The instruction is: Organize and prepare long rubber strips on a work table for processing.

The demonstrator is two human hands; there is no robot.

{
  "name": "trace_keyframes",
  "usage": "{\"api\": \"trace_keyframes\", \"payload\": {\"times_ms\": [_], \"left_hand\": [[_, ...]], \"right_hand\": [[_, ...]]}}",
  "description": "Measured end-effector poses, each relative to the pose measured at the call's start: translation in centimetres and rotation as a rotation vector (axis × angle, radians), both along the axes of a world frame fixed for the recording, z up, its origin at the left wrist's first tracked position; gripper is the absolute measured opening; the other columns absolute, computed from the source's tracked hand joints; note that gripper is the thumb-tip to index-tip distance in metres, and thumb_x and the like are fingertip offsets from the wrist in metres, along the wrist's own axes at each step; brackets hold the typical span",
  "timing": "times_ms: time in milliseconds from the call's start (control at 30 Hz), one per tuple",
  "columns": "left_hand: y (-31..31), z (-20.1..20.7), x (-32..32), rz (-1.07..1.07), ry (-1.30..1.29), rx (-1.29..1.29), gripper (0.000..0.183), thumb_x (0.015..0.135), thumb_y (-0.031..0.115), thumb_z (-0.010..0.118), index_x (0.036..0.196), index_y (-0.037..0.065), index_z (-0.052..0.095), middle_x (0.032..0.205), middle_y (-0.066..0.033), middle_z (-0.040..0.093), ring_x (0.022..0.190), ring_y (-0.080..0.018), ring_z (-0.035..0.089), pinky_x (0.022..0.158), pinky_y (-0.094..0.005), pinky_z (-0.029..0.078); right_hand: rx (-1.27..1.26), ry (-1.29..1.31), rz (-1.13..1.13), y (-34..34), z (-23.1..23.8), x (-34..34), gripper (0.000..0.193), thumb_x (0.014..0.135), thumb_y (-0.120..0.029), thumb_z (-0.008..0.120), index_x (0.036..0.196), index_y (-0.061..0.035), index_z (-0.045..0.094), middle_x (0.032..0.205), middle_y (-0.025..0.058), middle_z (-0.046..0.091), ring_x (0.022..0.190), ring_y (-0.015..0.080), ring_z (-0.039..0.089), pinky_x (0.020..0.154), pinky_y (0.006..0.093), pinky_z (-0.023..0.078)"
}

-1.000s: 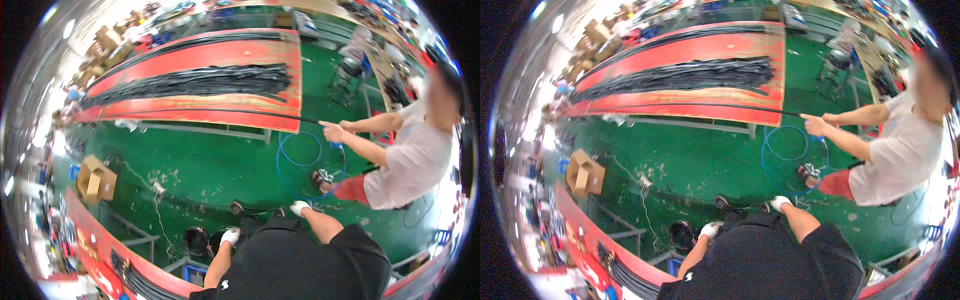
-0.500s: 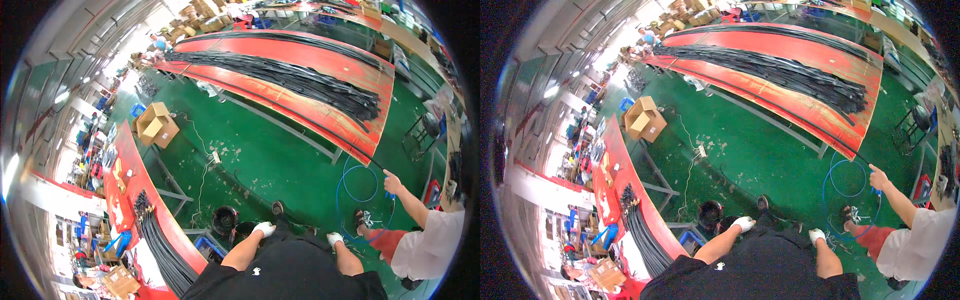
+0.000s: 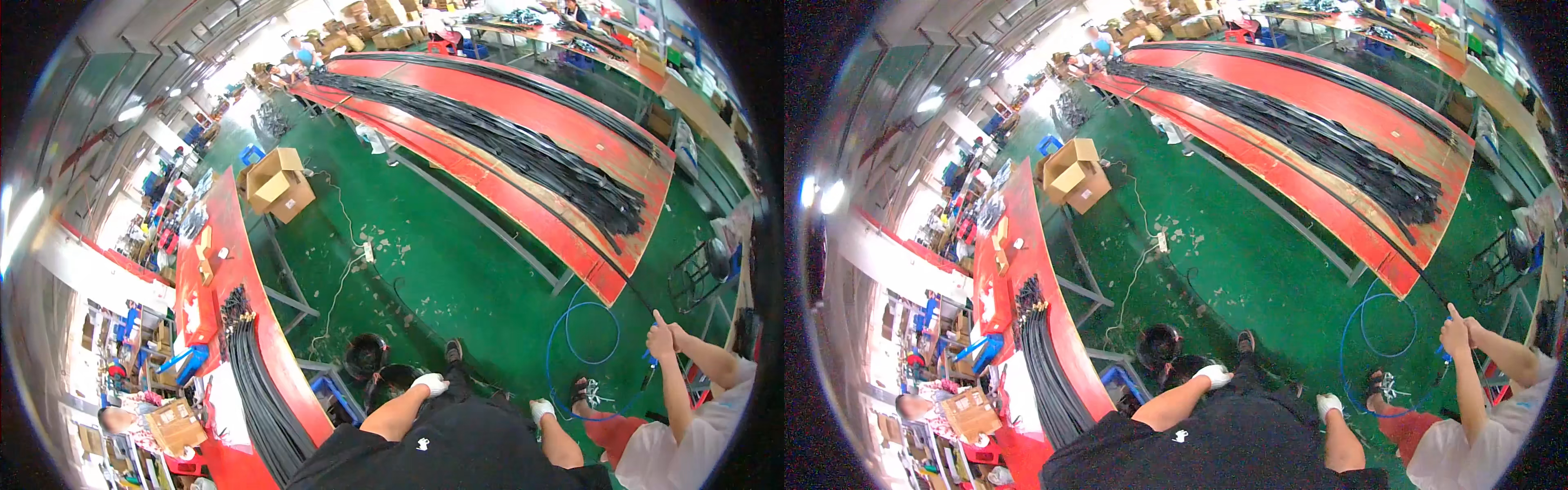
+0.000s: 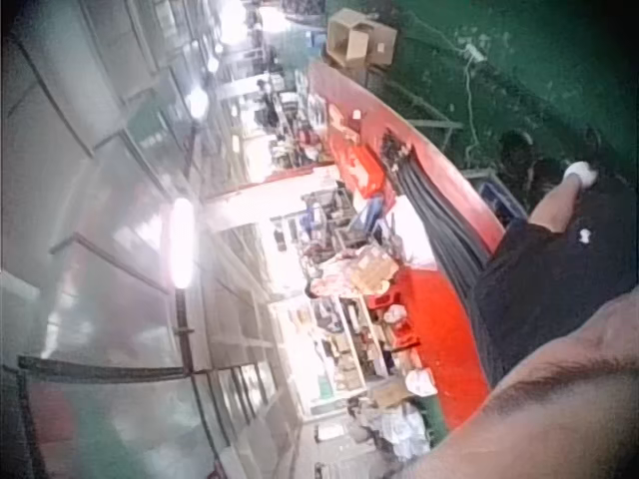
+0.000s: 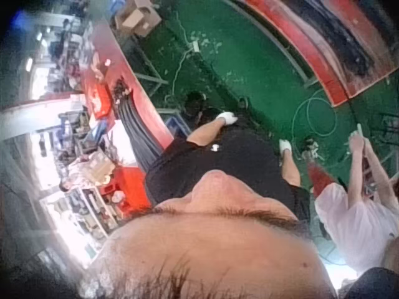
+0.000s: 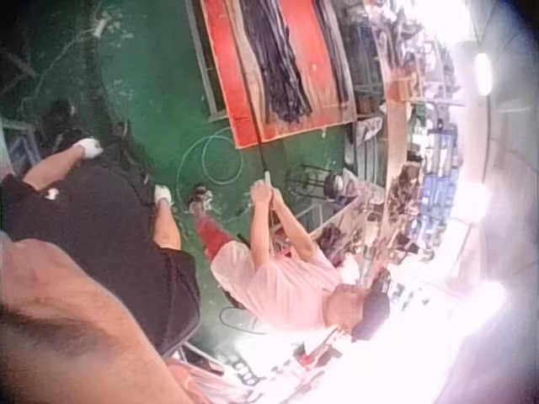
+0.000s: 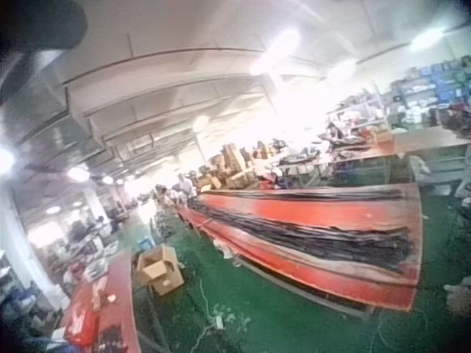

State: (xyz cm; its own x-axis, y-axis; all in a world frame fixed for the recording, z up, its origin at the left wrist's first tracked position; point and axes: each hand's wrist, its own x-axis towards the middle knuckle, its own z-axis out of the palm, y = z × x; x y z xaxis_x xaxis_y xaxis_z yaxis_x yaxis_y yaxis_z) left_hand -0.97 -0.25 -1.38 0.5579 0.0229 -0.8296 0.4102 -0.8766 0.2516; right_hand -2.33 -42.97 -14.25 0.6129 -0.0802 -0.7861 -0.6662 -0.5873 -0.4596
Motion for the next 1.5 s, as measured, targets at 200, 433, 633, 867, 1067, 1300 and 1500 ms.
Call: {"api": "trace_keyframes", "payload": {"times_ms": [200, 433, 633, 867, 1067, 1300, 1500], "left_hand": [[-0.5, 1.4, 0.2, 0.027, -0.006, 0.006, 0.054, 0.096, 0.047, 0.050, 0.125, 0.004, 0.066, 0.131, -0.0208, 0.065, 0.123, -0.0375, 0.060, 0.104, -0.0444, 0.046], [-0.5, 0.7, 0.5, 0.009, -0.017, 0.000, 0.055, 0.096, 0.047, 0.050, 0.126, 0.003, 0.066, 0.130, -0.0205, 0.065, 0.122, -0.0374, 0.061, 0.103, -0.0446, 0.047], [-0.3, 0.4, 0.5, -0.011, -0.007, 0.006, 0.056, 0.095, 0.048, 0.051, 0.125, 0.003, 0.067, 0.128, -0.0207, 0.066, 0.120, -0.0373, 0.062, 0.101, -0.0443, 0.048], [-0.4, 0.4, 0.4, 0.004, -0.023, 0.008, 0.056, 0.095, 0.048, 0.051, 0.124, 0.004, 0.067, 0.127, -0.0204, 0.067, 0.118, -0.0372, 0.064, 0.098, -0.0442, 0.049], [-0.3, 0.2, 0.5, 0.021, 0.002, -0.009, 0.056, 0.095, 0.048, 0.051, 0.124, 0.004, 0.066, 0.127, -0.0210, 0.066, 0.119, -0.0373, 0.063, 0.099, -0.0446, 0.049], [-0.3, -0.3, 0.5, -0.008, -0.018, -0.004, 0.055, 0.095, 0.049, 0.050, 0.123, 0.004, 0.067, 0.127, -0.0208, 0.066, 0.119, -0.0377, 0.063, 0.101, -0.0444, 0.048], [-0.2, -0.2, 0.5, -0.030, -0.006, -0.014, 0.056, 0.096, 0.048, 0.050, 0.125, 0.004, 0.066, 0.130, -0.0205, 0.065, 0.123, -0.0373, 0.061, 0.103, -0.0441, 0.047]], "right_hand": [[0.017, -0.020, 0.024, 0.4, 0.4, 0.1, 0.041, 0.096, -0.035, 0.063, 0.119, -0.0015, 0.067, 0.107, 0.0183, 0.071, 0.096, 0.0315, 0.066, 0.087, 0.0416, 0.051], [0.013, -0.012, -0.029, 0.7, 1.3, 0.1, 0.040, 0.094, -0.033, 0.064, 0.118, -0.0005, 0.068, 0.105, 0.0176, 0.072, 0.095, 0.0278, 0.067, 0.085, 0.0412, 0.051], [0.005, -0.003, -0.036, 0.8, 2.4, 0.0, 0.041, 0.094, -0.031, 0.064, 0.119, 0.0011, 0.067, 0.107, 0.0179, 0.073, 0.097, 0.0292, 0.067, 0.088, 0.0409, 0.051], [0.006, -0.002, -0.003, 0.6, 1.6, 0.2, 0.042, 0.094, -0.033, 0.064, 0.120, 0.0008, 0.068, 0.112, 0.0187, 0.072, 0.102, 0.0306, 0.067, 0.090, 0.0405, 0.051], [0.005, 0.016, 0.012, 0.2, 0.5, 0.2, 0.043, 0.094, -0.034, 0.064, 0.121, -0.0010, 0.068, 0.115, 0.0190, 0.071, 0.104, 0.0319, 0.067, 0.091, 0.0409, 0.051], [0.022, 0.056, -0.044, 0.4, 0.4, 0.2, 0.043, 0.094, -0.033, 0.064, 0.123, -0.0020, 0.067, 0.118, 0.0194, 0.070, 0.108, 0.0331, 0.066, 0.094, 0.0416, 0.050], [-0.024, 0.046, 0.026, 0.4, 0.3, 0.3, 0.042, 0.095, -0.034, 0.064, 0.123, -0.0021, 0.066, 0.117, 0.0189, 0.070, 0.106, 0.0328, 0.066, 0.093, 0.0419, 0.050]]}}
